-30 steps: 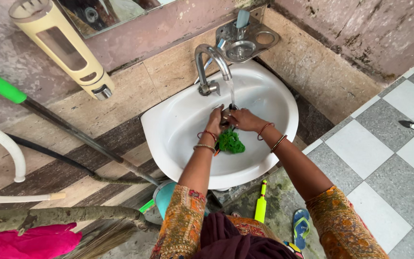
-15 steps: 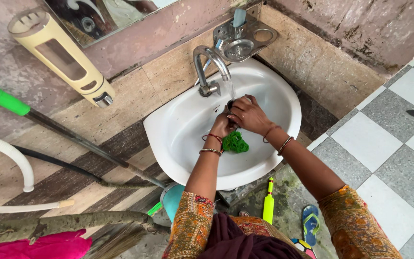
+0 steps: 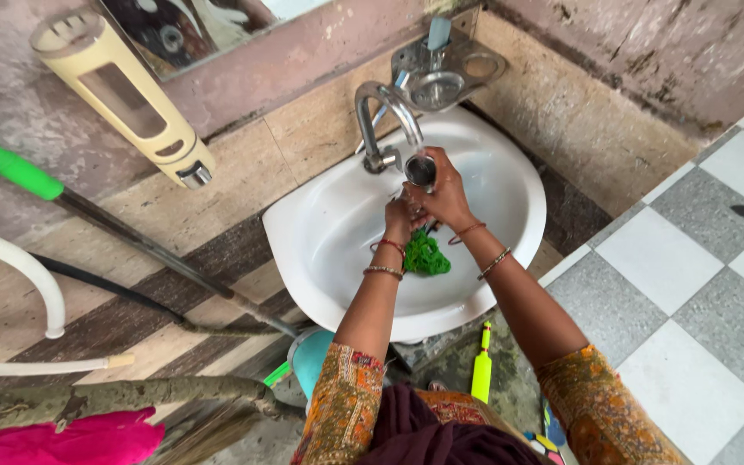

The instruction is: The person washes their hands under running water at a bathroom sink. They then use a green sponge to scrub the inside of the sink basin and the faucet area before rinsing the sponge and turning off the tap.

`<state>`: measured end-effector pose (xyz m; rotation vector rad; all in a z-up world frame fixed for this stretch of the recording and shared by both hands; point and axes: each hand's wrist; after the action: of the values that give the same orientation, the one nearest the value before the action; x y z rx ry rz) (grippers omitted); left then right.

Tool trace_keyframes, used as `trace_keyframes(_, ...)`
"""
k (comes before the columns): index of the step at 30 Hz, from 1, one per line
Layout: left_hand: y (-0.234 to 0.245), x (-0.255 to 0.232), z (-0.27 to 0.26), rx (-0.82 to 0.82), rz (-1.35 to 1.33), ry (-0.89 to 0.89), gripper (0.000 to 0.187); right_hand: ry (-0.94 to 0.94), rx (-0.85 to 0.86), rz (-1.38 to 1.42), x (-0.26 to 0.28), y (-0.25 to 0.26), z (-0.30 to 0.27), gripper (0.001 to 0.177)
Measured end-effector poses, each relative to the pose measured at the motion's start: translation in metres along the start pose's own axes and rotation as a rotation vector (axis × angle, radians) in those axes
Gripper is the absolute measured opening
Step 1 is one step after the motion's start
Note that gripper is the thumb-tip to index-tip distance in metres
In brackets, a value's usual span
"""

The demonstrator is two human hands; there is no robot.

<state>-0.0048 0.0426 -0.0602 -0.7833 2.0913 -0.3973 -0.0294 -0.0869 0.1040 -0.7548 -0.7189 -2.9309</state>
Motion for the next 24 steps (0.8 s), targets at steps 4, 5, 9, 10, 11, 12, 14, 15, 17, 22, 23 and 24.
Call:
trace_keyframes(4, 0.000, -0.002, -0.010, 0.073, -0.122, 0.067, 0.040, -0.605, -0.052, 0.452, -0.029, -0.015, -0.006, 0.061)
trace_keyframes(5, 0.001, -0.001, -0.014, 0.136, -0.165, 0.062, 0.040, -0.809, -0.052, 0.668, -0.036, -0.019, -0.011, 0.056)
trace_keyframes(9, -0.009, -0.012, -0.023, 0.088, -0.195, 0.089, 0.036, -1.188, 0.004, 0.906, -0.070, -0.026, -0.015, 0.054)
trace_keyframes(10, -0.009, -0.012, -0.026, 0.097, -0.236, 0.098, 0.031, -1.203, 0.001, 0.914, -0.076, -0.028, -0.016, 0.049)
trace_keyframes(11, -0.010, -0.013, -0.028, 0.107, -0.277, 0.106, 0.029, -1.218, -0.001, 0.922, -0.081, -0.030, -0.014, 0.045)
trace_keyframes(12, -0.012, -0.012, -0.029, 0.118, -0.315, 0.119, 0.030, -1.235, -0.009, 0.929, -0.086, -0.029, -0.012, 0.042)
trace_keyframes(14, -0.018, -0.009, -0.029, 0.098, -0.259, 0.091, 0.026, -1.105, -0.072, 1.154, -0.093, -0.030, -0.003, 0.046)
trace_keyframes(15, -0.022, -0.008, -0.028, 0.090, -0.230, 0.077, 0.027, -1.034, -0.105, 1.262, -0.095, -0.030, 0.002, 0.050)
trace_keyframes(17, -0.029, -0.005, -0.025, 0.154, -0.208, 0.095, 0.025, -1.111, -0.196, 1.162, -0.093, -0.031, 0.010, 0.049)
trace_keyframes(22, -0.027, 0.004, -0.016, 0.261, -0.294, 0.086, 0.035, -0.872, -0.130, 0.882, -0.065, -0.026, 0.005, 0.045)
trace_keyframes(23, -0.024, 0.005, -0.015, 0.296, -0.320, 0.087, 0.039, -0.708, -0.120, 0.904, -0.058, -0.021, 0.001, 0.054)
trace_keyframes(24, -0.020, 0.005, -0.014, 0.331, -0.348, 0.085, 0.045, -0.543, -0.108, 0.923, -0.052, -0.016, -0.002, 0.065)
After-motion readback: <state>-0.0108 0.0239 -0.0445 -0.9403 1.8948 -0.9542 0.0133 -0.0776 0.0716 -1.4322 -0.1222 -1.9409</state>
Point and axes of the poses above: each hand's wrist, its own z-axis towards the middle knuckle, its own y-axis out of the back of the hand, x = y × z, and after that the axes turned 15 degrees about y, right-handed
